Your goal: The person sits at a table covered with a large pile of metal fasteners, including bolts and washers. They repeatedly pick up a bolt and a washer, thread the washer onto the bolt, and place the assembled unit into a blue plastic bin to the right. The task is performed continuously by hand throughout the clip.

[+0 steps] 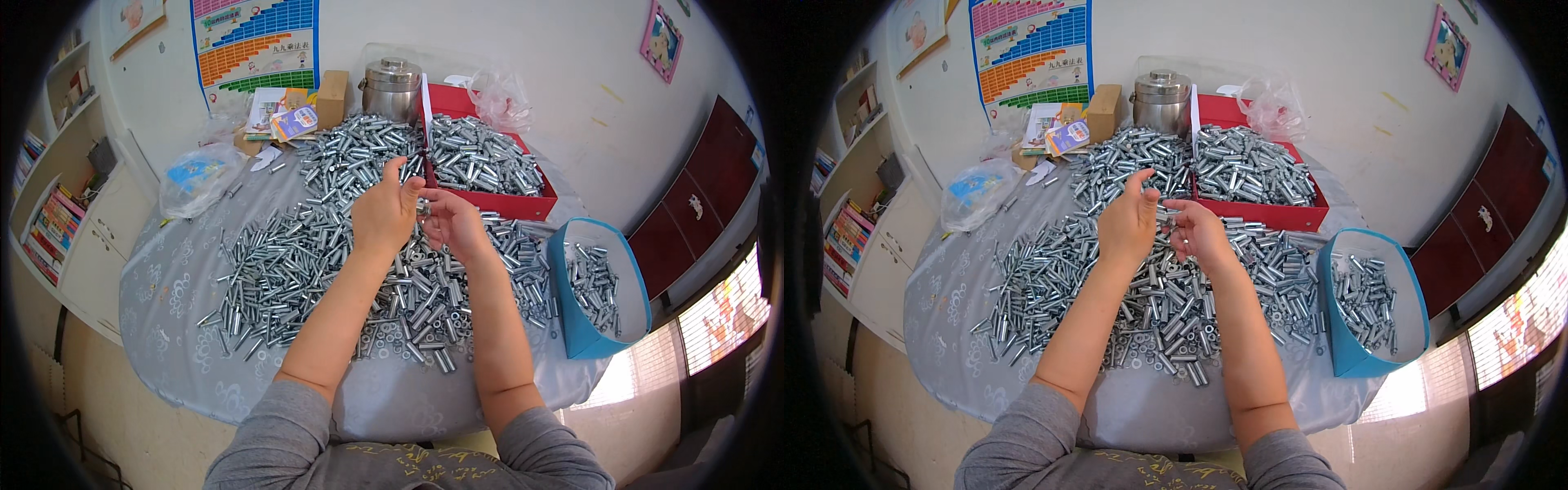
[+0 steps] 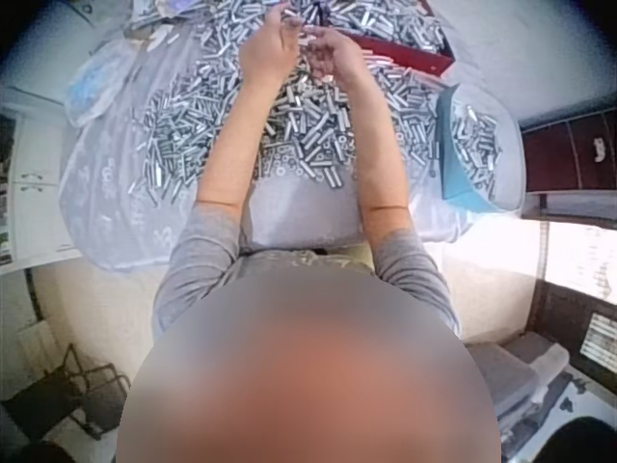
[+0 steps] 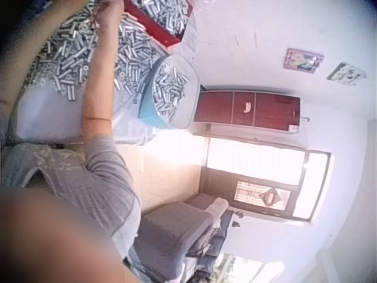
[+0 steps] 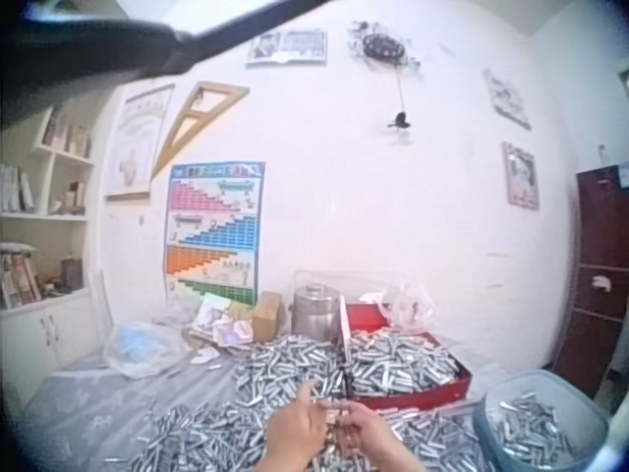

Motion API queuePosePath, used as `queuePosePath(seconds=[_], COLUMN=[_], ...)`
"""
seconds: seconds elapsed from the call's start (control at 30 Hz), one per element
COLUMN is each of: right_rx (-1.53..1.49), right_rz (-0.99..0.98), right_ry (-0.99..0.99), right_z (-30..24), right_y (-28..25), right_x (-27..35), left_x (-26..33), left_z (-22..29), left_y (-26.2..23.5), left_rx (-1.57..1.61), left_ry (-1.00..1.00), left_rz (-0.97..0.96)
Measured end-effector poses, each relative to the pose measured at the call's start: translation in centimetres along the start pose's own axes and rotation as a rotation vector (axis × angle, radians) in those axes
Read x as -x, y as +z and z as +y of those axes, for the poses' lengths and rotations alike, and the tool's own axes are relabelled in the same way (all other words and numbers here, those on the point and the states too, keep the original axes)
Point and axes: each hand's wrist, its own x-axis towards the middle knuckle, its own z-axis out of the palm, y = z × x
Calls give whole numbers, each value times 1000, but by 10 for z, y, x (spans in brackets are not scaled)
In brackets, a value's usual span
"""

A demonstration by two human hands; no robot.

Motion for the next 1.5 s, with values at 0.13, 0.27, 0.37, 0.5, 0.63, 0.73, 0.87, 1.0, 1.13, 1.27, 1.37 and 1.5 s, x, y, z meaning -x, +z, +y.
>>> queuePosePath(seconds=[0.13, 0.27, 0.37, 0.5, 0.63, 0.73, 0.87, 1.0, 1.13, 1.27, 1.37, 1.5], right_rx=[23, 21, 76, 817, 974, 638, 800, 1049, 941, 774, 897, 1141], right_rz=[44, -63, -103, 353, 369, 49, 96, 355, 157, -11, -6, 74], right_ry=[8, 74, 62, -128, -220, -119, -166, -175, -506, -482, -504, -296], right_z=[-2, 1, 7, 14, 9, -1, 2, -17, -10, -8, -11, -13], right_y=[-2, -9, -16, -12, -21, -6, -11, -18, -17, -3, -3, -41], right_x=[-3, -2, -9, -12, -13, -2, -2, 8, 6, 8, 11, 11], left_x=[0, 1, 0, 0, 1, 1, 0, -2, 0, 1, 0, -6], left_z=[2, -1, -1, -1, -1, -2, -4, -4, 0, 4, 0, -10], left_y=[0, 1, 3, 2, 3, 5, 5, -1, 2, 1, 0, -5], left_rx=[-12, -22, -14, -43, -59, -35, -40, -53, -24, 28, -38, -224], left_ry=[-1, -7, -6, -18, -24, -9, -2, -33, -7, 19, 20, -121], left_rz=[-4, -10, -16, -36, -40, -31, -27, -43, -15, 6, -15, -96])
